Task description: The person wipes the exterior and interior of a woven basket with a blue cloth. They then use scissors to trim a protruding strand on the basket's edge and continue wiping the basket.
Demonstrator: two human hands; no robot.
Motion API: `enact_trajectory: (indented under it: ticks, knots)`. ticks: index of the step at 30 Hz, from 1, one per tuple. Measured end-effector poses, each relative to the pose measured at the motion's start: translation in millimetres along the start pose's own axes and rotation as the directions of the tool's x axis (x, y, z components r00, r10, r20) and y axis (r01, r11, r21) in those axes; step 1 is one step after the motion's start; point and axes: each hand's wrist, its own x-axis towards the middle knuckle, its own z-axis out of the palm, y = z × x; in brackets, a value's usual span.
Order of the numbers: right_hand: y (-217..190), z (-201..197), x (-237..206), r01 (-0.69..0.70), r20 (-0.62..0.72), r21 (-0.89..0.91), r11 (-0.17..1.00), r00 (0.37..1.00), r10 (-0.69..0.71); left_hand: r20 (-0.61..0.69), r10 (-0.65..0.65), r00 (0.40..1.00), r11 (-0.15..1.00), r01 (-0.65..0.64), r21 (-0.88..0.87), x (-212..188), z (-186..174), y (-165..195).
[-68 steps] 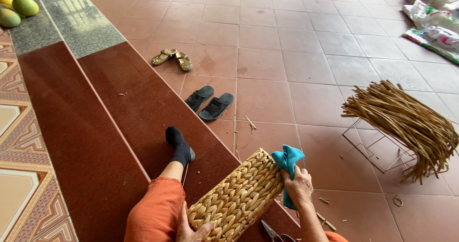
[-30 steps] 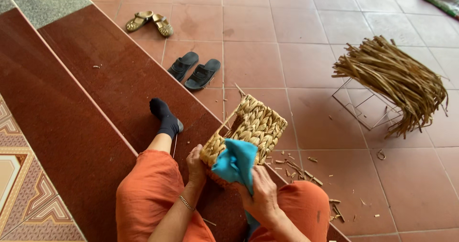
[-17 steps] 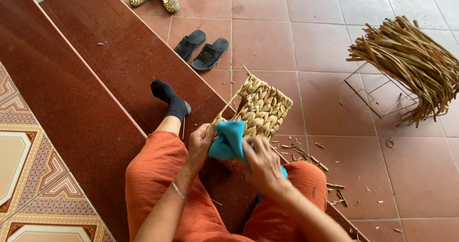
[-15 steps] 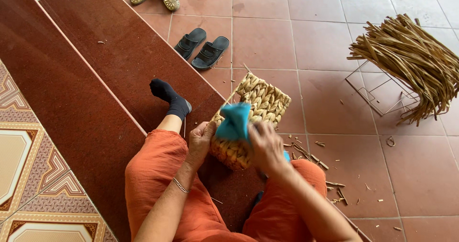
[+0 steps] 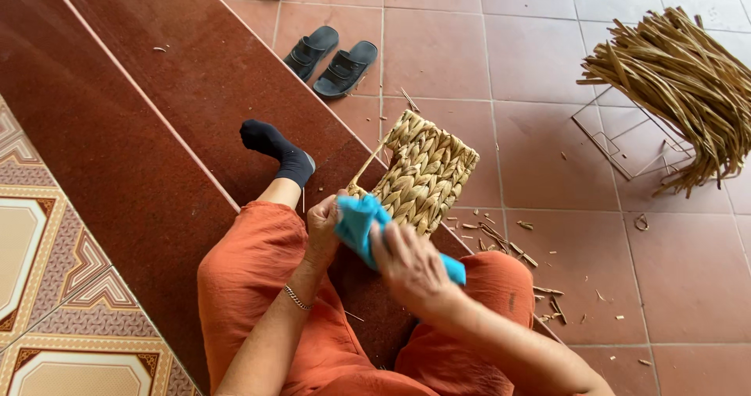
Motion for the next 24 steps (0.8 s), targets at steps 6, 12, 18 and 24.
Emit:
enact_trajectory:
  ticks: [6,12,18,24]
  knots:
    - [68.5,11.5,25.7,-0.106,-0.064,-0.162,0.981,0.993,0.096,-0.052,-0.091,0.994,0.985,0.098,0.145,4.4,0.4,-2.4]
    - [162.9,19.9,85.9,-0.465,-0.254,-0.254,0.848,0.878,0.405,-0.104,-0.006,0.995,0.96,0.035,0.279,6.4,7.8,1.2]
    - [45.3,4.0,36.8,-0.224,0.023,-0.221,0.949,0.972,0.235,-0.163,-0.014,0.987,0.975,0.049,0.215,3.1,5.9,-0.4]
    - [10.3,7.8,1.5,-0.026,0.012,-0.094,0.995,1.0,0.027,-0.15,-0.056,0.987,0.984,0.08,0.159,8.6,9.3,3.6]
